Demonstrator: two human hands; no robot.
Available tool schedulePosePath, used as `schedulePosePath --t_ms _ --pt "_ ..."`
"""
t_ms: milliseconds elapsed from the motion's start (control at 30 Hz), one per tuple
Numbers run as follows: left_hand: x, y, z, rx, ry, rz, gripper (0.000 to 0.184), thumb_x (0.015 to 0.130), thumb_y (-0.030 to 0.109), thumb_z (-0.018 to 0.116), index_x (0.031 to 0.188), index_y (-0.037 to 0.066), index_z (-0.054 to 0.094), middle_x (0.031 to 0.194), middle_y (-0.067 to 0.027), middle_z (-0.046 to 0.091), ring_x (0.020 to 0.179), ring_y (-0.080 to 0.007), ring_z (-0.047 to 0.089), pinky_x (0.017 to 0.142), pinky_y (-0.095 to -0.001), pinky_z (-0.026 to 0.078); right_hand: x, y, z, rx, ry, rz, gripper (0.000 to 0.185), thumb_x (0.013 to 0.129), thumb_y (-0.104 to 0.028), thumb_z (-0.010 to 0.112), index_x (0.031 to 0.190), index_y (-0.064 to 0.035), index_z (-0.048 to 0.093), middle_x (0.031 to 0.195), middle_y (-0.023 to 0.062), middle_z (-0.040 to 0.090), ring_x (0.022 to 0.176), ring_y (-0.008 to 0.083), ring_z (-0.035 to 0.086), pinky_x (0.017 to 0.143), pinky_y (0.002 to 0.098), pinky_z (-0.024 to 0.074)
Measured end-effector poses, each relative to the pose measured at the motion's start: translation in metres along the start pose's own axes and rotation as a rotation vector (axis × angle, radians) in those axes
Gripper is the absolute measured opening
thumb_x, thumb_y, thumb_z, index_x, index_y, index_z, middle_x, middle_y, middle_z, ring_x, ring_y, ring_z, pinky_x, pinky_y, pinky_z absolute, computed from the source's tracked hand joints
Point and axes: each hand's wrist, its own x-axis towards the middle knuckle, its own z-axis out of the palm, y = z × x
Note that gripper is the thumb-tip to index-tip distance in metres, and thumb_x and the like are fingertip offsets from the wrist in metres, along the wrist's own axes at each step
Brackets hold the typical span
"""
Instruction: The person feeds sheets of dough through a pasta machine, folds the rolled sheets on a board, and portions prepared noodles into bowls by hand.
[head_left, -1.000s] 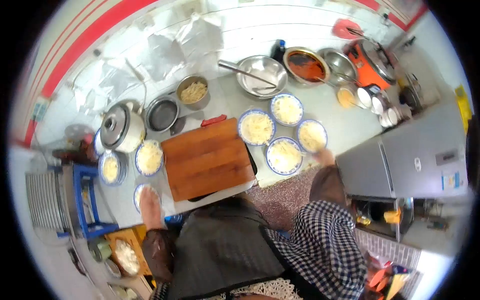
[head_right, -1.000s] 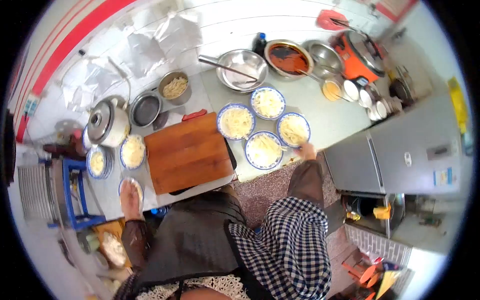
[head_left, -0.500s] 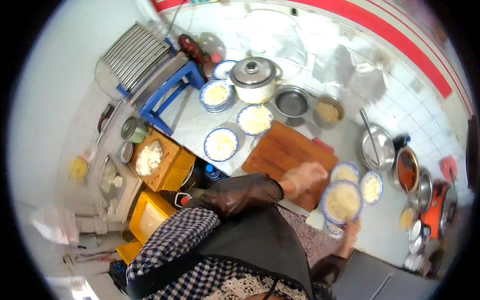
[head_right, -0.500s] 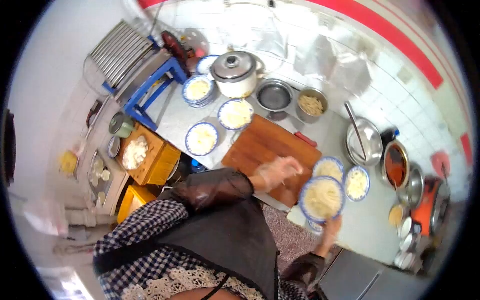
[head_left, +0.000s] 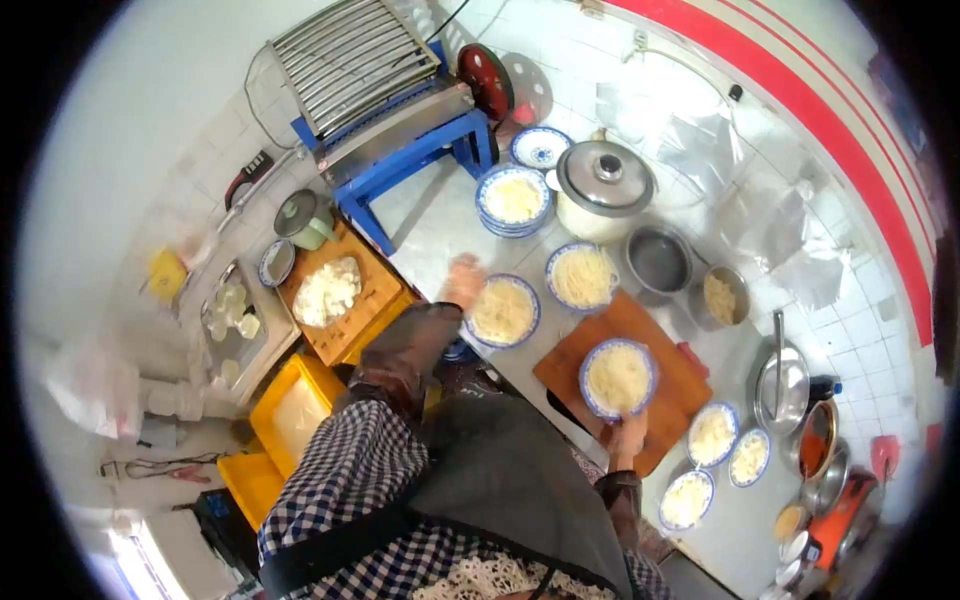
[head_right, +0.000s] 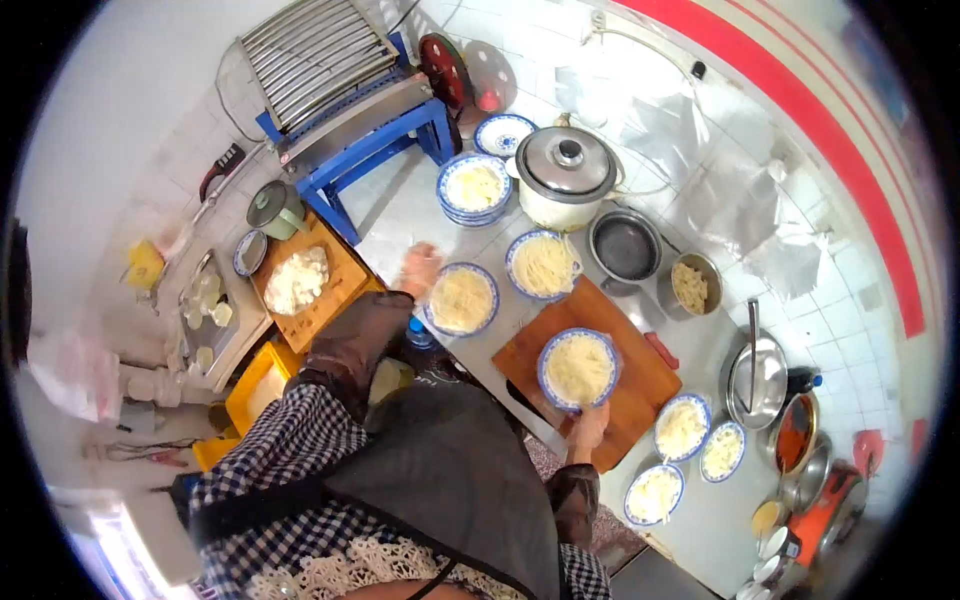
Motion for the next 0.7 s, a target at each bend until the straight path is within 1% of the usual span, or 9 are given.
schedulePosePath --t_ms 67,133,233,333,400,467,533,667,700 --pt "0.019 -0.047 -0.021 -0.124 0.108 -0.286 0.036 0.082 0.021 0.056 0.112 0.000 0.057 0.117 -0.0228 0.057 0.113 -0.0369 0.051 0.095 -0.0415 0.041 0.000 0.001 0.014 -0.053 0.065 -0.014 0.038 0.086 -0.014 0.062 0.119 -0.0029 0.049 0.109 0.0078 0.058 0.087 0.0178 0.060 0.066 0.0308 0.0538" --pt "0.045 -0.100 -0.003 -0.092 0.177 -0.192 0.040 0.083 0.029 0.057 0.106 -0.003 0.059 0.105 -0.0230 0.061 0.104 -0.0385 0.056 0.090 -0.0433 0.045 0.005 0.015 0.007 -0.306 0.020 -0.167 0.045 0.086 -0.019 0.064 0.122 -0.0002 0.046 0.111 0.0102 0.056 0.085 0.0191 0.061 0.065 0.0309 0.0546" --pt "0.089 -0.141 0.032 0.370 -0.118 -0.020 0.039 0.083 0.030 0.056 0.100 -0.005 0.063 0.102 -0.0230 0.063 0.098 -0.0384 0.060 0.089 -0.0427 0.047 -0.005 0.011 0.003 -0.409 0.063 -0.134 0.050 0.086 -0.023 0.065 0.124 0.0012 0.044 0.108 0.0112 0.057 0.085 0.0187 0.061 0.066 0.0314 0.0547" --pt "0.108 -0.155 0.063 0.306 -0.073 -0.304 0.037 0.080 0.035 0.061 0.100 0.004 0.067 0.100 -0.0186 0.066 0.096 -0.0342 0.063 0.083 -0.0416 0.050 -0.032 -0.015 0.017 -0.190 0.264 -0.003 0.055 0.086 -0.028 0.067 0.125 0.0024 0.043 0.098 0.0097 0.058 0.075 0.0171 0.061 0.063 0.0299 0.0541" --pt "0.103 -0.139 0.039 0.206 -0.158 -0.175 0.036 0.079 0.036 0.062 0.094 0.003 0.067 0.088 -0.0175 0.068 0.089 -0.0335 0.066 0.074 -0.0405 0.053 -0.048 -0.015 0.011 -0.077 0.397 0.087 0.058 0.085 -0.030 0.068 0.125 0.0027 0.042 0.094 0.0085 0.058 0.069 0.0163 0.060 0.061 0.0288 0.0536" --pt "0.088 -0.110 0.008 0.136 -0.122 -0.145 0.027 0.077 0.028 0.063 0.084 0.003 0.068 0.080 -0.0177 0.067 0.083 -0.0334 0.066 0.071 -0.0403 0.052 -0.059 -0.024 0.022 -0.023 0.441 -0.032 0.047 0.085 -0.035 0.064 0.115 0.0001 0.054 0.098 0.0086 0.057 0.093 0.0191 0.058 0.069 0.0307 0.0525" --pt "0.078 -0.089 -0.003 -0.168 0.060 -0.114 0.019 0.076 0.020 0.061 0.082 0.003 0.068 0.080 -0.0181 0.067 0.080 -0.0325 0.066 0.069 -0.0392 0.052 -0.056 -0.025 0.025 -0.059 0.487 -0.113 0.046 0.085 -0.034 0.064 0.114 -0.0008 0.052 0.086 0.0058 0.057 0.077 0.0169 0.059 0.067 0.0277 0.0513" --pt "0.013 -0.005 -0.023 -0.436 -0.217 -0.031 0.021 0.077 0.016 0.060 0.092 0.003 0.067 0.080 -0.0175 0.067 0.074 -0.0308 0.065 0.069 -0.0368 0.050 -0.044 -0.039 0.029 -0.096 0.442 -0.122 0.038 0.086 -0.028 0.063 0.111 -0.0002 0.055 0.085 0.0066 0.058 0.075 0.0157 0.059 0.065 0.0249 0.0495" --pt "0.002 0.004 -0.012 -0.398 -0.358 -0.037 0.020 0.081 0.012 0.054 0.092 0.002 0.067 0.095 -0.0180 0.067 0.084 -0.0316 0.063 0.078 -0.0384 0.049 -0.040 -0.046 0.038 -0.031 0.450 -0.105 0.039 0.087 -0.028 0.062 0.112 0.0004 0.054 0.088 0.0073 0.059 0.077 0.0147 0.059 0.064 0.0254 0.0489"
